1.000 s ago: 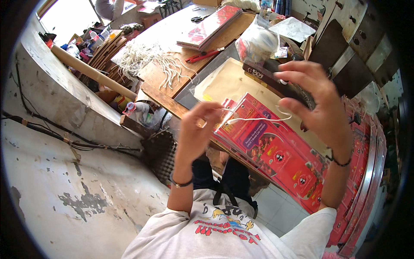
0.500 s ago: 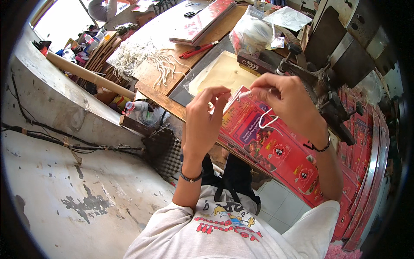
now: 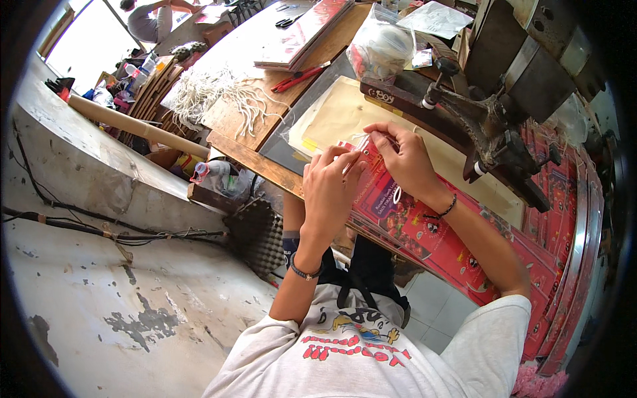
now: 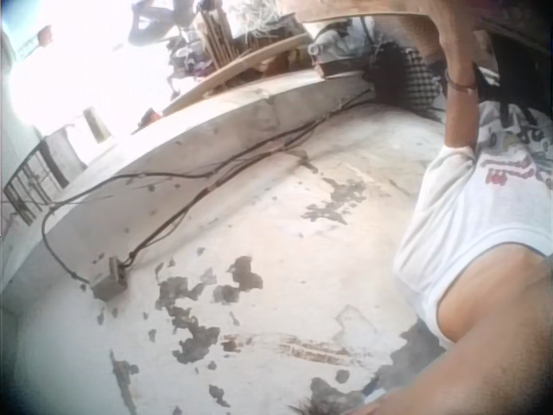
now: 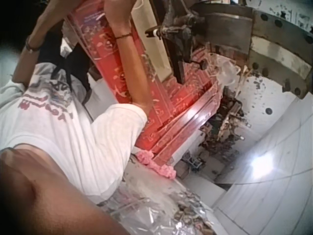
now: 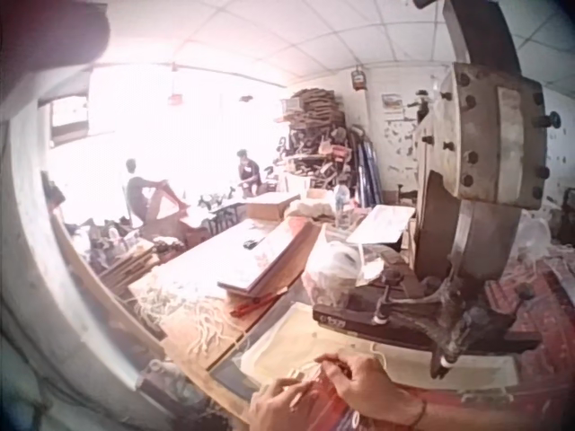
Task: The person threads a thin white string through a small hole in the corner of several red and white plastic product sleeves, pulling the string through by hand and securing the items together.
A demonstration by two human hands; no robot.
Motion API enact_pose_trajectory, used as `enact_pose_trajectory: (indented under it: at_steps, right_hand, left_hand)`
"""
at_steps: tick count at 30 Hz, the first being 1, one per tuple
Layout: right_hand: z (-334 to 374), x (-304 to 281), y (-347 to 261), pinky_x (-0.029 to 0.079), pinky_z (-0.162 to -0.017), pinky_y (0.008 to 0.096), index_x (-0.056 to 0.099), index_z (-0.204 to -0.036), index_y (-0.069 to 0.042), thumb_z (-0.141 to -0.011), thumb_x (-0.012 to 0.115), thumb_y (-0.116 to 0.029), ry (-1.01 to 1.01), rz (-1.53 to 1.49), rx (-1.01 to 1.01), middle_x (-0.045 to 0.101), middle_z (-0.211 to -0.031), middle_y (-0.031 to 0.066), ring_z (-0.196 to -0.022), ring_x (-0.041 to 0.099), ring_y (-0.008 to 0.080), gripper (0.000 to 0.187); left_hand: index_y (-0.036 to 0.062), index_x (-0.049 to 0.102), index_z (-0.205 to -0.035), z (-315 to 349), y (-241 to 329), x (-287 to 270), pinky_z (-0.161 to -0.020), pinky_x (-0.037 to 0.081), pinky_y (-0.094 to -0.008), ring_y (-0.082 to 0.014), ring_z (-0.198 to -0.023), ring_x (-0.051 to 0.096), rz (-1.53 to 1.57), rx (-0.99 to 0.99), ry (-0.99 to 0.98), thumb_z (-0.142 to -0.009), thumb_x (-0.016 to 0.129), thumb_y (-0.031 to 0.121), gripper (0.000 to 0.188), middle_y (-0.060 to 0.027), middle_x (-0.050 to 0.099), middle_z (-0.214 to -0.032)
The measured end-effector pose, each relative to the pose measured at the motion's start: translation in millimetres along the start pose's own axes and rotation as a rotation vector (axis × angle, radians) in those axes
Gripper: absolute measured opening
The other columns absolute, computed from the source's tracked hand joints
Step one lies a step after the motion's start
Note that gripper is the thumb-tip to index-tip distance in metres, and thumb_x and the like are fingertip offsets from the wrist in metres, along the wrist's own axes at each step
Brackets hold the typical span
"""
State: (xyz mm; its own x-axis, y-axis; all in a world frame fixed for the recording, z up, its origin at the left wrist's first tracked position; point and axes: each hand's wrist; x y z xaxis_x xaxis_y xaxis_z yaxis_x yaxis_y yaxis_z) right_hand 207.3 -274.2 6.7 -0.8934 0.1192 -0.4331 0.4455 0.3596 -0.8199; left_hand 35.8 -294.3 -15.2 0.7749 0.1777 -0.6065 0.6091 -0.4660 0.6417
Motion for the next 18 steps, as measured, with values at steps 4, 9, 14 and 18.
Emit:
enact_pose_trajectory:
  at_steps: [4,9,14,18]
  right_hand:
    - [1.7,-0.6,4.1,0.054,-0.073,0.0309,0.07,-0.109,0.0,-0.097,0.063,-0.015,-0.016,0.006,0.017,0.074,-0.095,0.0132,-0.082,0.072,0.0184,0.021]
    - [2.7,-1.5,0.4,0.055,-0.073,0.0305,0.07,-0.108,0.0,-0.095,0.063,-0.014,-0.019,-0.067,0.035,0.074,-0.095,0.0126,-0.077,0.069,0.017,0.02]
    - [0.9,-8.3,1.4,0.054,-0.072,0.029,0.071,-0.108,-0.001,-0.094,0.063,-0.012,0.058,-0.098,-0.024,0.074,-0.093,0.0113,-0.076,0.068,0.0143,0.02]
    - [-3.5,-9.4,-13.6,0.05,-0.067,0.0237,0.071,-0.106,0.0,-0.095,0.063,-0.011,0.012,-0.139,-0.063,0.071,-0.088,0.0041,-0.074,0.061,0.0058,0.017]
  left_hand:
    - [0.005,0.074,-0.106,-2.1,9.5,-6.6,-0.092,0.046,-0.0426,-0.0328,-0.104,0.061,-0.027,-0.002,-0.017,-0.083,0.079,0.03,0.034,-0.0141,0.066,-0.106]
    - [0.0024,0.072,-0.108,-14.8,-10.9,-6.7,-0.088,0.049,-0.0406,-0.0287,-0.099,0.062,0.188,-0.114,-0.176,-0.077,0.086,0.028,0.043,-0.0139,0.065,-0.103]
    - [-0.0027,0.071,-0.111,-31.4,-1.8,-23.2,-0.078,0.05,-0.0264,-0.011,-0.086,0.061,0.445,-0.286,-0.356,-0.089,0.077,0.019,0.031,-0.0063,0.068,-0.096]
    - [-0.0075,0.066,-0.118,-36.6,-9.0,-29.5,-0.073,0.054,-0.0231,-0.0081,-0.084,0.063,0.892,-0.356,-0.303,-0.103,0.053,0.008,0.025,-0.0078,0.071,-0.1]
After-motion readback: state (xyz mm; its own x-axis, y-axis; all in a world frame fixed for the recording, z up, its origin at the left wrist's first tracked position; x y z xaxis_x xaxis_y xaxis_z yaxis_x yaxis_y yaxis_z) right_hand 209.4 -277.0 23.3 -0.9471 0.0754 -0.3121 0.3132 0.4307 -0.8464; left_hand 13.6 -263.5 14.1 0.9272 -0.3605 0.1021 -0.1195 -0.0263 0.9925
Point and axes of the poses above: each hand's wrist, its own z-axis away from the middle knuckle, its own x-axis out of the palm, y = z × x
